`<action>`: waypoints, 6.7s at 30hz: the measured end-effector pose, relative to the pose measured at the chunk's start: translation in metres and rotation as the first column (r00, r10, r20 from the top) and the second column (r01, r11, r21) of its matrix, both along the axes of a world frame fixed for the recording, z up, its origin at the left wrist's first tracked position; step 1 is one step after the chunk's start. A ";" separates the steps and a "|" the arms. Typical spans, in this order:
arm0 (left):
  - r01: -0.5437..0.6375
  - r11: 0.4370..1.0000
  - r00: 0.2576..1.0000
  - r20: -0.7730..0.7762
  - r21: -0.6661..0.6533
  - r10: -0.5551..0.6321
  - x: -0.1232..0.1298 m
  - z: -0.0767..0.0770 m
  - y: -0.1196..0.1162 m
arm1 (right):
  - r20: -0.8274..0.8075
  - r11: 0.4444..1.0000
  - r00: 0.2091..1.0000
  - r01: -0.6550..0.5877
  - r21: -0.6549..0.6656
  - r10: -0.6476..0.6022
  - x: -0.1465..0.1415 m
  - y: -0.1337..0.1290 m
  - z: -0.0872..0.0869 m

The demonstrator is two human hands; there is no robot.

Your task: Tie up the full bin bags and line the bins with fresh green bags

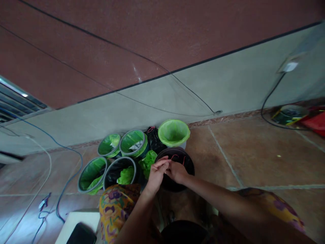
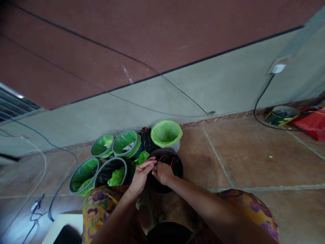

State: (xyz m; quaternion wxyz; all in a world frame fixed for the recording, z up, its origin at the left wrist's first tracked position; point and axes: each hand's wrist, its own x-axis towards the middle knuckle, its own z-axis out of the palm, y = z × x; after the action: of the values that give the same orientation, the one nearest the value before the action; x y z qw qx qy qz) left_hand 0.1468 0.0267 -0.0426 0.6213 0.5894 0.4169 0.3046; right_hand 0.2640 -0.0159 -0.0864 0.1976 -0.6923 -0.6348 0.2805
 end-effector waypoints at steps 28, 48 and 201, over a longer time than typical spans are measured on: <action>-0.182 0.983 0.978 0.105 -0.013 0.182 -0.003 -0.020 0.021 | -0.209 0.928 0.970 0.191 0.320 -0.127 0.092 0.015 0.062; 0.283 0.951 0.949 -0.180 0.121 -0.260 0.041 -0.064 0.036 | -0.244 0.960 0.969 0.096 0.263 -0.030 0.066 0.026 0.066; -0.057 0.964 0.917 -0.368 0.261 0.154 0.023 -0.111 0.024 | 0.125 0.971 0.982 -0.116 -0.208 0.144 0.046 0.033 -0.007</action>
State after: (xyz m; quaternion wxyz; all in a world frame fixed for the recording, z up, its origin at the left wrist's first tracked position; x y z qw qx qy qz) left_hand 0.1701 0.0503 -0.1536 0.4323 0.6865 0.5210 0.2653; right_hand 0.3104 0.0174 -0.0929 0.0634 -0.6832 -0.6599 0.3061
